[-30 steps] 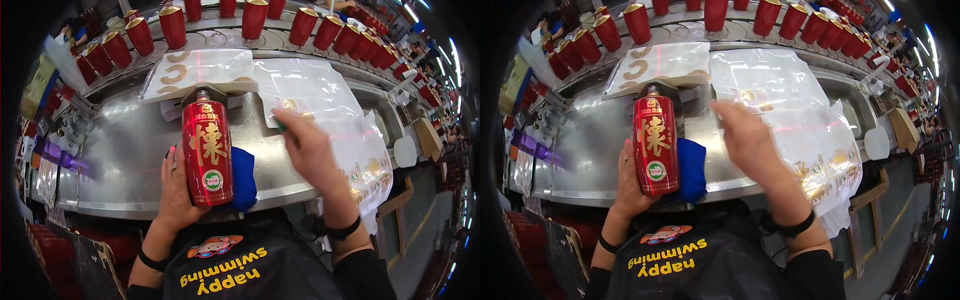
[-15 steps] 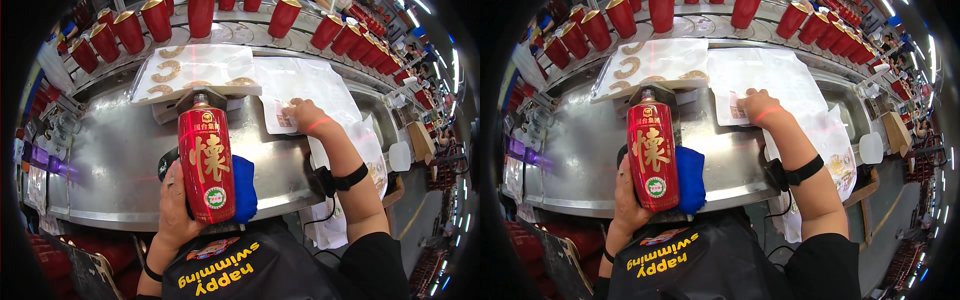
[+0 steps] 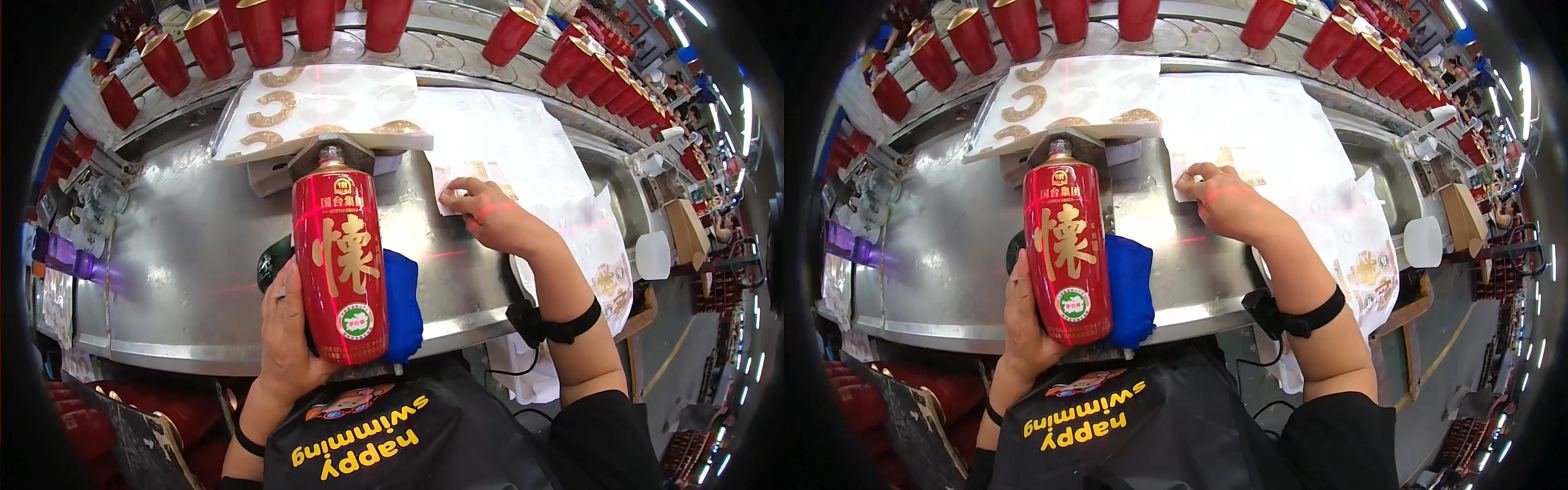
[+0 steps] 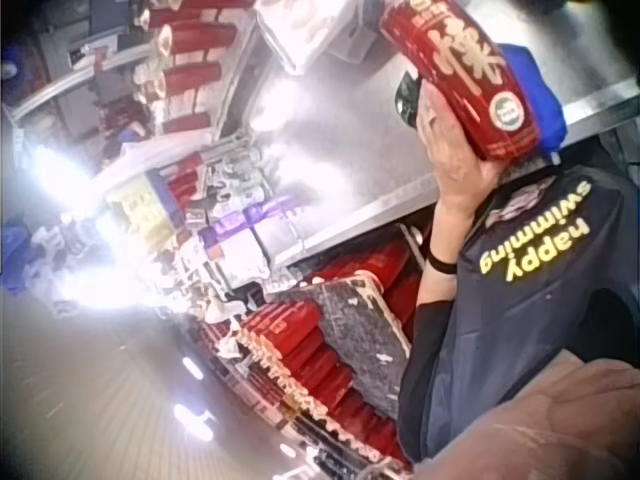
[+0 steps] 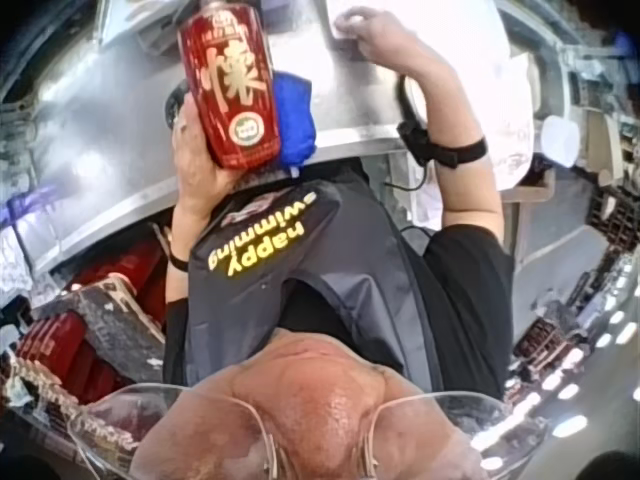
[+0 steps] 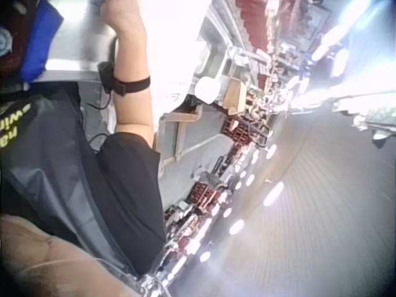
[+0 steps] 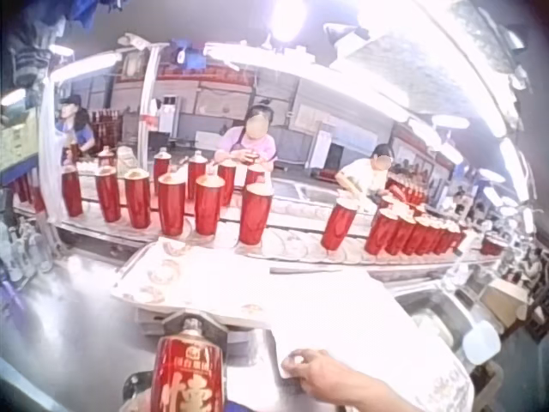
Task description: Applying labels and seals to red and gold liquor bottles on an assembly line.
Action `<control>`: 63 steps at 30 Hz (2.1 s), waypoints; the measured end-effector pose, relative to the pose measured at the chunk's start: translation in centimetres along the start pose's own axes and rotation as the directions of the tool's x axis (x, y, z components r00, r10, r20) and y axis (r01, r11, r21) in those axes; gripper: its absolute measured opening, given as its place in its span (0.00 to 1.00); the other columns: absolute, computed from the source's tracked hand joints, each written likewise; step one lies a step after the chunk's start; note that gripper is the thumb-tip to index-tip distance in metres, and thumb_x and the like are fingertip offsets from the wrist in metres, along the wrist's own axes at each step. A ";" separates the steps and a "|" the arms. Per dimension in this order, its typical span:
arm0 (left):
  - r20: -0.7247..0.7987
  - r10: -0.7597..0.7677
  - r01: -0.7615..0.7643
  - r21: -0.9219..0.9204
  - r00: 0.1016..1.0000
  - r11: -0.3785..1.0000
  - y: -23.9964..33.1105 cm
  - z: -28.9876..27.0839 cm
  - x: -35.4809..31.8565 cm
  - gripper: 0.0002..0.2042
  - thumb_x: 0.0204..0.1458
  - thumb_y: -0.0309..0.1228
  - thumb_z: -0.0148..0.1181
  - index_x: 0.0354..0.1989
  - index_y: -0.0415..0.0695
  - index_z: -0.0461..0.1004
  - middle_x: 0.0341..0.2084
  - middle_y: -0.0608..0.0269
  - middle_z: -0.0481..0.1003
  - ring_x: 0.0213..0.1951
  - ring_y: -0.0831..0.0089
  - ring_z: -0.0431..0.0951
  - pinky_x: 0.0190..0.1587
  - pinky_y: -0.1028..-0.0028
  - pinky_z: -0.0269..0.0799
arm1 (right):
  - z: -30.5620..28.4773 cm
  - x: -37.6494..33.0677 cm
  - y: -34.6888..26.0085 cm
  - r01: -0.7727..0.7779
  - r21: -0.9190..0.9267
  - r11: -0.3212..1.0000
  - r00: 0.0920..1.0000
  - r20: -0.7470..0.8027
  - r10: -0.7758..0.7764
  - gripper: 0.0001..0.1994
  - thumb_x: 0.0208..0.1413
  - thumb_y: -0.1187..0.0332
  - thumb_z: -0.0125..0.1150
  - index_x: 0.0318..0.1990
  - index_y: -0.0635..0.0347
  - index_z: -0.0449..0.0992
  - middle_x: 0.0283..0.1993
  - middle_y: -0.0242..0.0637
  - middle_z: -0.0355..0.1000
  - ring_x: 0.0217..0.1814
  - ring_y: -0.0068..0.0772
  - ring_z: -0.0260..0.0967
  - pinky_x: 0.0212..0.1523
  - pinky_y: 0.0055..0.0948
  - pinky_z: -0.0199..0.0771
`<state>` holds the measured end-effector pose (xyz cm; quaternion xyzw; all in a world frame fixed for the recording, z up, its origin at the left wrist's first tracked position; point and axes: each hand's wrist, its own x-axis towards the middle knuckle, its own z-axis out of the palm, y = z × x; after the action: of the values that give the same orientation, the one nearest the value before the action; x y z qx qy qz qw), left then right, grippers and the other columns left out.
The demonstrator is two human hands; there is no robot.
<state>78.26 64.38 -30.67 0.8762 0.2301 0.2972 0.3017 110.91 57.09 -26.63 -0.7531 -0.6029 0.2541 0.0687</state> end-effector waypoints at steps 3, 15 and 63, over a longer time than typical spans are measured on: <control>0.004 0.004 -0.004 0.005 1.000 1.000 0.1 0.0 0.0 0.55 0.35 0.45 0.75 0.69 0.35 0.45 0.60 0.39 0.61 0.60 0.42 0.62 0.61 0.53 0.58 | 0.3 0.1 0.8 0.063 -0.191 0.980 0.956 -0.269 -0.114 0.22 0.45 0.84 0.53 0.49 0.55 0.77 0.59 0.42 0.66 0.61 0.49 0.61 0.59 0.36 0.68; 0.086 0.018 -0.019 0.009 0.996 1.000 0.5 -1.2 0.3 0.53 0.38 0.44 0.72 0.69 0.33 0.45 0.59 0.39 0.62 0.63 0.44 0.59 0.64 0.53 0.53 | 0.4 2.8 0.9 0.043 -0.434 0.900 0.923 -0.327 -0.202 0.07 0.46 0.73 0.62 0.35 0.55 0.79 0.60 0.39 0.65 0.64 0.44 0.60 0.49 0.42 0.73; -0.018 0.234 -0.234 -0.006 0.972 0.972 3.7 -4.0 5.3 0.19 0.47 0.36 0.63 0.48 0.43 0.74 0.53 0.48 0.70 0.59 0.43 0.61 0.60 0.52 0.58 | -8.8 6.4 4.1 0.080 0.303 0.950 0.839 -0.535 0.100 0.11 0.51 0.62 0.66 0.31 0.62 0.75 0.51 0.45 0.69 0.54 0.42 0.67 0.54 0.32 0.64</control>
<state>80.24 66.37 -23.60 0.8935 0.1265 0.3389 0.2659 119.50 63.78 -22.66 -0.7768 -0.5063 0.1222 0.3540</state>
